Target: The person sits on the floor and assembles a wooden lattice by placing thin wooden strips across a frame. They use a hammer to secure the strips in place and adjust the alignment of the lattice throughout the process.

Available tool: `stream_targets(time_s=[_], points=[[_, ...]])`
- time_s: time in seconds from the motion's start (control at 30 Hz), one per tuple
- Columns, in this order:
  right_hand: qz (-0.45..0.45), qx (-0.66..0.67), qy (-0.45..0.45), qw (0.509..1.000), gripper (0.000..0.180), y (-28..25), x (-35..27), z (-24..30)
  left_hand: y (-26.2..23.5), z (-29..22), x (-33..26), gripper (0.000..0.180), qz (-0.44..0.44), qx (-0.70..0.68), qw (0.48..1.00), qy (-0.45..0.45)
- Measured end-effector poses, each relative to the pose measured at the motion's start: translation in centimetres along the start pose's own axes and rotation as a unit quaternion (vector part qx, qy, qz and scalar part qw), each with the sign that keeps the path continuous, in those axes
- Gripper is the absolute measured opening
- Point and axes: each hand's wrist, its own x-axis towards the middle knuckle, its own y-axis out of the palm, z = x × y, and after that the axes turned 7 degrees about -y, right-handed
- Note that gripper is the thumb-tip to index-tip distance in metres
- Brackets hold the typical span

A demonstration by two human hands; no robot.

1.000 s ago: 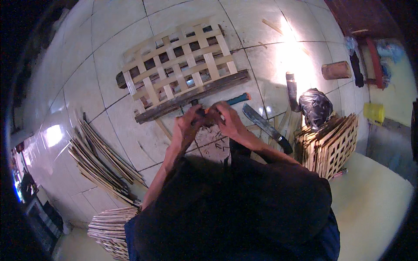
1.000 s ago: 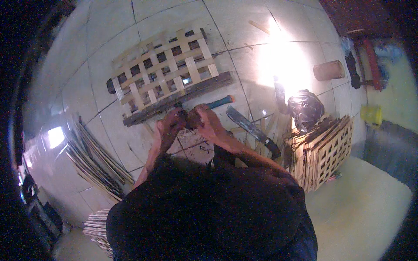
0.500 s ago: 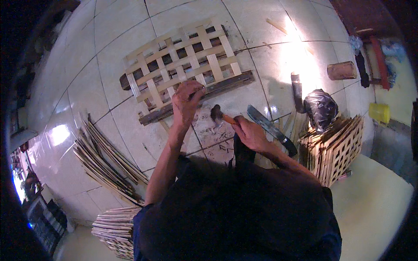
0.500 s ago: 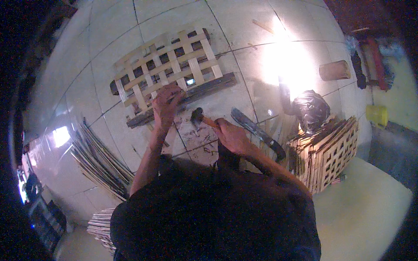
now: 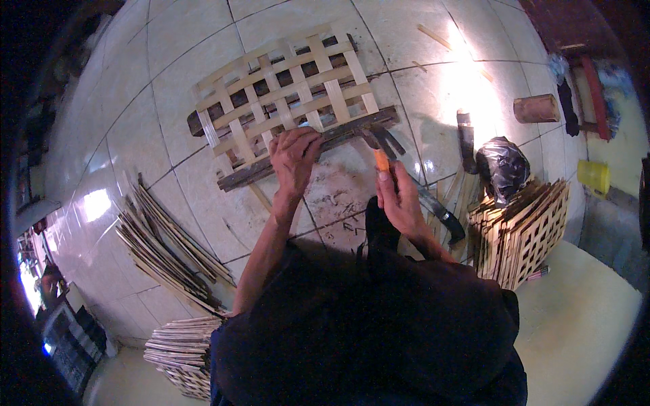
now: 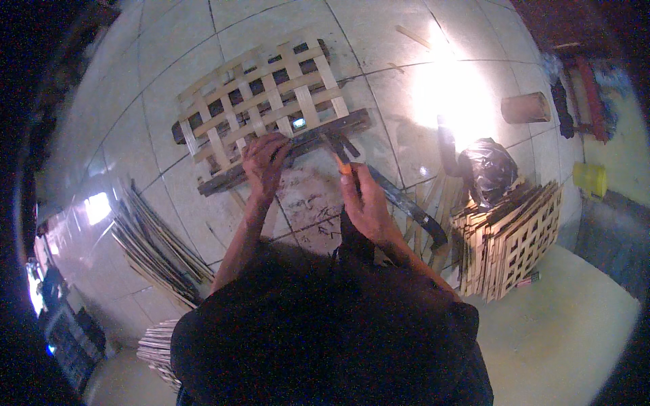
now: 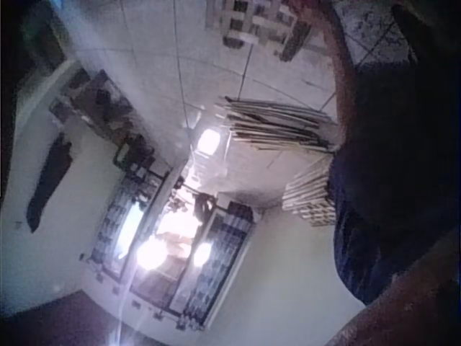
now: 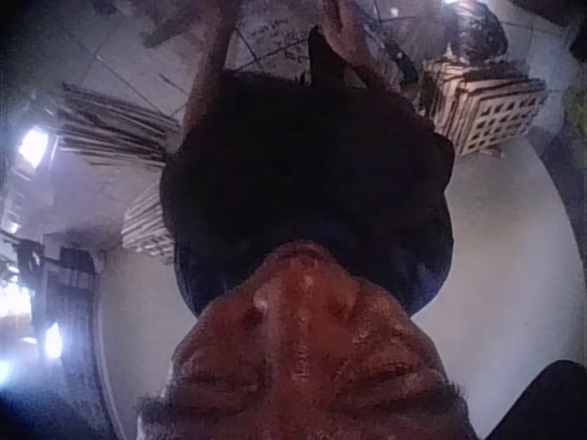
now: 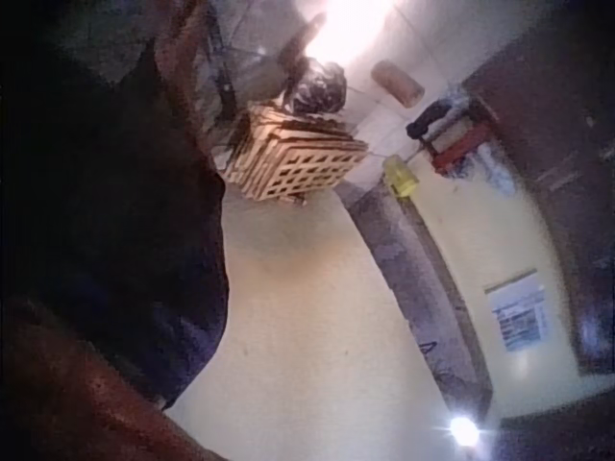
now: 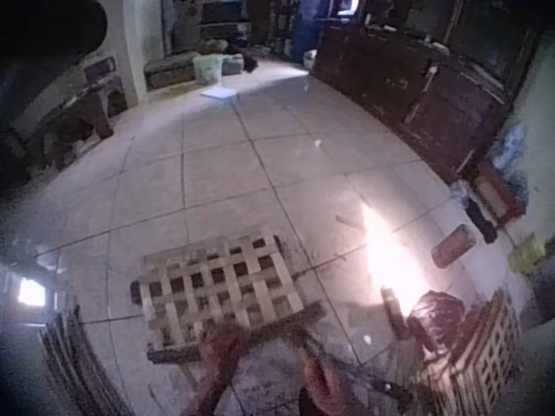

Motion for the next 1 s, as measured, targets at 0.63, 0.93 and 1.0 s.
stream_targets(time_s=[0.63, 0.93, 1.0], points=[[0.094, -0.254, -0.072, 0.96, 0.03, 2.2, 3.5, 1.9, -0.1, -0.7, 0.4, 0.012, -0.039, 0.044, 0.997, 0.047], [0.051, -0.214, -0.179, 0.959, 0.031, 2.4, 2.1, 2.1, 0.2, -0.4, -0.3, 0.016, -0.042, 0.045, 0.998, 0.023], [0.104, -0.264, -0.09, 0.955, 0.033, 2.7, 2.8, 0.2, 0.3, -0.7, -0.5, 0.015, -0.04, 0.047, 0.998, 0.014]])
